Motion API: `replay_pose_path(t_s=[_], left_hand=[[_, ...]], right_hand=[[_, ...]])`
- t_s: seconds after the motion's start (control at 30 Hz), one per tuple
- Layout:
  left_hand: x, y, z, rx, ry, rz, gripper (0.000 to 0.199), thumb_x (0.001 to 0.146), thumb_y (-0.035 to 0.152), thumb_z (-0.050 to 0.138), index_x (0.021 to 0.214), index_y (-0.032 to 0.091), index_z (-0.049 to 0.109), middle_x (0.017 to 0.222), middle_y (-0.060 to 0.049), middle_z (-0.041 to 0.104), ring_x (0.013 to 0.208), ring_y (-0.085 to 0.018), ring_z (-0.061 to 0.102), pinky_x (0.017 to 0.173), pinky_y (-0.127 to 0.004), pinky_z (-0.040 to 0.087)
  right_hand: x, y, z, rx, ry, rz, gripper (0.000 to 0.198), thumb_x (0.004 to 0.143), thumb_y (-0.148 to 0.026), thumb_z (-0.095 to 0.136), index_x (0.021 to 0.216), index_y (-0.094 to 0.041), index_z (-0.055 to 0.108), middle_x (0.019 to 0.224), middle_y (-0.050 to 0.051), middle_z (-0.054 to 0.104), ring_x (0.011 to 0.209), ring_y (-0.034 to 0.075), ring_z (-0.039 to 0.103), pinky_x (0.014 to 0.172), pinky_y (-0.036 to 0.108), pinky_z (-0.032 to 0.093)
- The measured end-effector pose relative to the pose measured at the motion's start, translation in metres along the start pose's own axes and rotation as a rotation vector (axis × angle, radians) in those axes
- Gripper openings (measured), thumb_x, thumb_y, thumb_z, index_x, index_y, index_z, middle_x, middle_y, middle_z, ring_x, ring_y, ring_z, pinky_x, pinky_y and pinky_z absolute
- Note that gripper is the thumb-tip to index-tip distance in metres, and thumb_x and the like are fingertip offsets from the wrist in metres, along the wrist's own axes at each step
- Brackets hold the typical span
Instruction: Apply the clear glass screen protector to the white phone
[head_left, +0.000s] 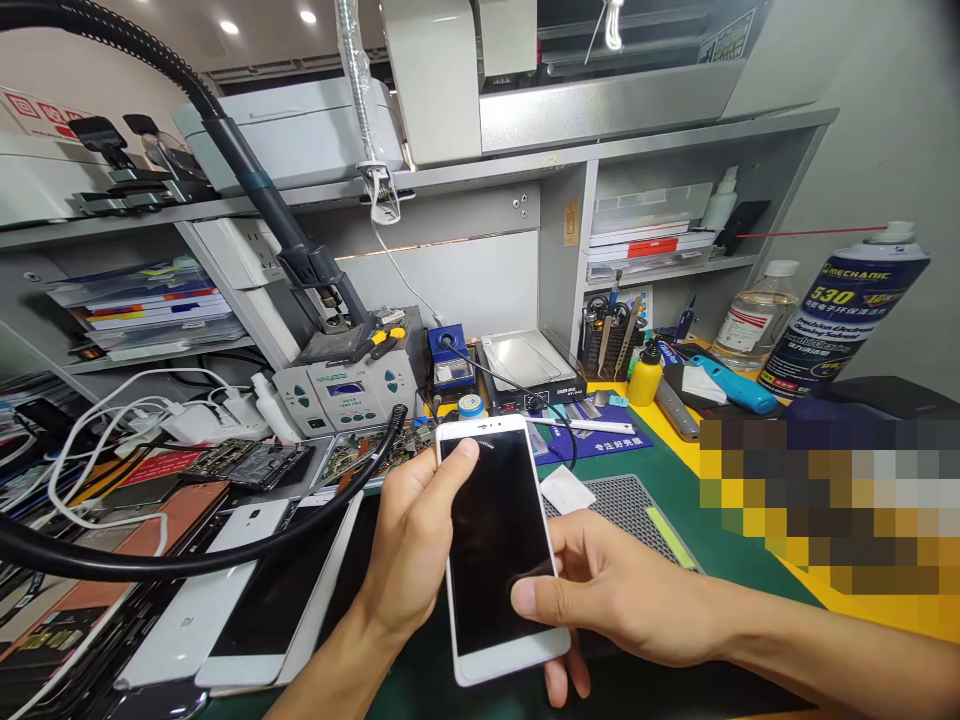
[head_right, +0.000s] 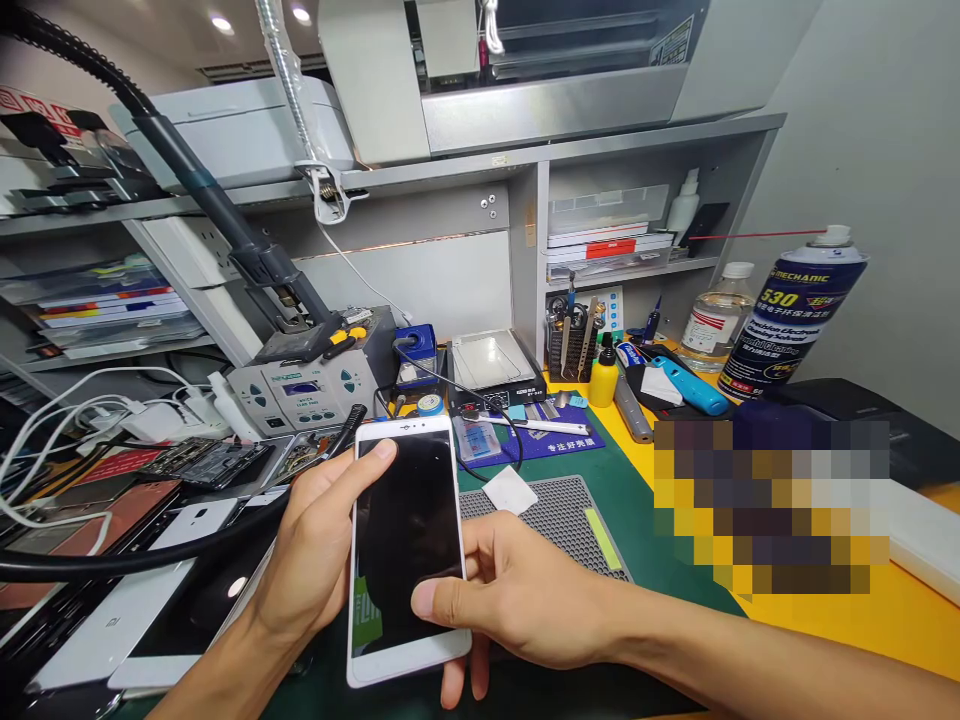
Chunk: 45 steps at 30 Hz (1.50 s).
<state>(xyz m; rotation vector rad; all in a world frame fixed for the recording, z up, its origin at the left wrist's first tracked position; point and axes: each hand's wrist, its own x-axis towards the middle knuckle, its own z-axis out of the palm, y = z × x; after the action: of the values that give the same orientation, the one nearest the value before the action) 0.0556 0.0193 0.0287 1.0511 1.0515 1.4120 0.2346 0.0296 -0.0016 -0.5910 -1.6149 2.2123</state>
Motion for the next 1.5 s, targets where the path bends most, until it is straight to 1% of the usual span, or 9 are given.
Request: replay_pose_path(t_s=[0.2,0.47,0.57,0.7,0.83,0.97,1.27,1.37,1.5], left_hand=[[-0.0003,-0.0005,0.0003,0.01,0.019,-0.023,0.033,0.079,0.049,0.078,0.089,0.017,0.077,0.074,-0.004,0.071,0.07,-0.024,0.063,0.066,-0.033,0.046],[-0.0018,0.0,-0.0012,-0.032,-0.068,-0.01,0.029,0.086,0.043,0.074,0.103,0.019,0.078,0.088,-0.005,0.073,0.074,-0.022,0.063,0.067,-0.031,0.046],[-0.0019,0.0004,-0.0015,-0.051,-0.061,-0.009,0.028,0.086,0.041,0.073,0.104,0.02,0.078,0.093,-0.005,0.075,0.077,-0.023,0.064,0.071,-0.032,0.048],[-0.0018,-0.0002,-0.0014,-0.042,-0.042,-0.012,0.03,0.085,0.044,0.074,0.102,0.019,0.078,0.089,-0.005,0.074,0.075,-0.023,0.063,0.068,-0.032,0.046],[-0.0017,-0.0017,-0.0019,-0.049,-0.037,-0.011,0.025,0.086,0.043,0.073,0.088,0.018,0.076,0.082,-0.004,0.07,0.071,-0.019,0.058,0.065,-0.03,0.045],[-0.0035,-0.0021,-0.0018,-0.076,-0.041,-0.011,0.027,0.087,0.04,0.073,0.075,0.016,0.07,0.078,-0.004,0.065,0.068,-0.016,0.053,0.061,-0.027,0.043],[-0.0047,-0.0002,0.0005,-0.105,-0.062,-0.01,0.024,0.089,0.036,0.071,0.075,0.016,0.066,0.073,0.0,0.055,0.067,-0.012,0.046,0.058,-0.024,0.039],[-0.0052,0.0,0.0003,-0.093,-0.072,-0.005,0.024,0.091,0.037,0.069,0.079,0.016,0.068,0.076,0.0,0.057,0.069,-0.013,0.048,0.06,-0.024,0.041],[-0.0057,0.0009,0.0004,-0.096,-0.089,-0.002,0.023,0.093,0.039,0.066,0.094,0.017,0.073,0.087,-0.003,0.065,0.075,-0.015,0.053,0.068,-0.027,0.046]], right_hand=[[0.0005,0.005,-0.0028,0.008,0.017,0.003,0.053,0.077,-0.062,0.079,0.083,-0.011,0.063,0.064,0.005,0.067,0.053,0.011,0.064,0.049,0.018,0.051],[0.0,0.0034,-0.0019,-0.011,0.02,0.012,0.055,0.077,-0.063,0.078,0.08,-0.01,0.065,0.063,0.005,0.066,0.05,0.01,0.061,0.049,0.018,0.05],[0.0,0.0022,-0.0015,-0.025,0.029,0.007,0.053,0.078,-0.062,0.078,0.08,-0.01,0.065,0.063,0.005,0.066,0.048,0.009,0.06,0.049,0.018,0.05],[0.0005,0.0017,-0.002,-0.026,0.028,0.005,0.053,0.078,-0.063,0.077,0.079,-0.011,0.065,0.063,0.005,0.067,0.047,0.009,0.059,0.049,0.018,0.049],[0.0005,0.0015,-0.002,-0.028,0.026,0.003,0.053,0.079,-0.063,0.077,0.077,-0.011,0.064,0.062,0.004,0.066,0.046,0.008,0.057,0.049,0.018,0.049],[0.0001,0.0017,-0.0017,-0.026,0.035,0.002,0.053,0.079,-0.061,0.077,0.079,-0.01,0.065,0.063,0.005,0.066,0.05,0.009,0.06,0.05,0.018,0.05],[0.0007,0.001,-0.0011,-0.042,0.045,-0.001,0.054,0.078,-0.063,0.077,0.077,-0.011,0.063,0.06,0.004,0.064,0.046,0.009,0.057,0.048,0.019,0.048],[0.0006,0.0007,-0.0004,-0.047,0.048,-0.005,0.053,0.078,-0.062,0.077,0.078,-0.011,0.064,0.06,0.004,0.064,0.045,0.009,0.056,0.048,0.019,0.048],[0.0,0.0006,0.0001,-0.05,0.045,-0.01,0.052,0.08,-0.06,0.076,0.079,-0.01,0.064,0.061,0.005,0.064,0.046,0.008,0.056,0.049,0.018,0.048]])
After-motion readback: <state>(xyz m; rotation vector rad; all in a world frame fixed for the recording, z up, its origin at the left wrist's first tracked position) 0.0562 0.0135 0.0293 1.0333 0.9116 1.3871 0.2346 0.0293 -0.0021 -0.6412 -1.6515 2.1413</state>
